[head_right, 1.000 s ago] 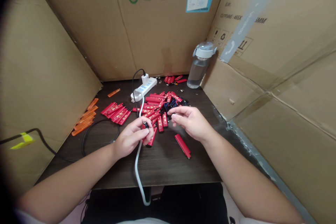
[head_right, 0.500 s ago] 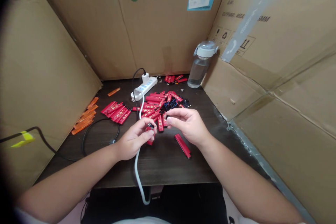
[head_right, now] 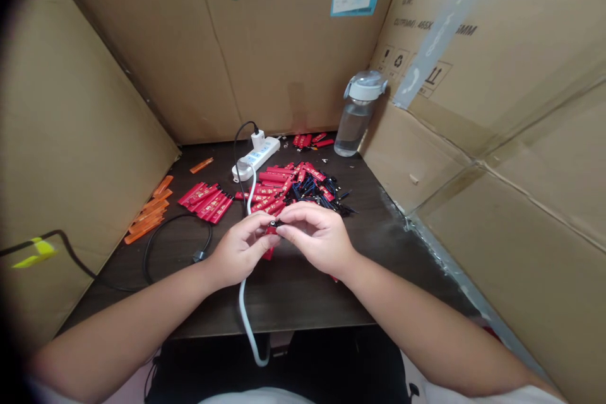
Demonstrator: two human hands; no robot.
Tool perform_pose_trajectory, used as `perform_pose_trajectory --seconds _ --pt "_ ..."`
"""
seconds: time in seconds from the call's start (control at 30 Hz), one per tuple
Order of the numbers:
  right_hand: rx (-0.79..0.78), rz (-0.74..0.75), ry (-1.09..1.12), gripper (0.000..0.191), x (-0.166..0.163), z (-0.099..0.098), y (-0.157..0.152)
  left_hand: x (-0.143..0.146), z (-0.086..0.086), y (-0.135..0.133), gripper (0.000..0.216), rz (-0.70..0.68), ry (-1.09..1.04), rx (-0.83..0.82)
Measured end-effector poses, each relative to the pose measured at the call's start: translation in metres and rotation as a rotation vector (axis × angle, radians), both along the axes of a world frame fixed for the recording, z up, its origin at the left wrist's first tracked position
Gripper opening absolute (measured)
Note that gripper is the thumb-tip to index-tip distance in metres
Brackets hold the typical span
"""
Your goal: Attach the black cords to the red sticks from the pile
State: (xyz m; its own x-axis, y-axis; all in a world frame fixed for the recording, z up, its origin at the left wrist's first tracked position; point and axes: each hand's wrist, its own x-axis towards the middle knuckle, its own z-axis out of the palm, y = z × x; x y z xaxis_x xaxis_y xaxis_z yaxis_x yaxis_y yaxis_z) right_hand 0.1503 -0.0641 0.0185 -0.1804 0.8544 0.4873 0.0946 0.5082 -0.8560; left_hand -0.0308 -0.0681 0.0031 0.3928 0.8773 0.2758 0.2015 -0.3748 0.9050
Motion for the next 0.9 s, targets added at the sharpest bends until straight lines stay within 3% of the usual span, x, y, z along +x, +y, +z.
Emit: perform_pose_trajectory --seconds 0.17,0.6,0.8,0.9 --pt "0.091 0.056 0.018 0.008 -0.001 0.000 0.002 0.000 0.000 0.000 0.020 0.001 -0.001 0.066" --pt "0.196 0.030 -0.051 0.011 -0.001 -0.004 0.002 0.001 0.003 -0.002 0.027 -0.024 -0.057 -0.102" --pt "0.166 0.084 -0.090 0.014 0.002 -0.003 0.004 -0.001 0.008 -0.003 0.029 -0.049 -0.041 -0.116" --pt "0.134 0.187 -0.113 0.017 0.003 0.000 0.003 -0.004 0.010 -0.003 0.026 -0.059 0.014 -0.062"
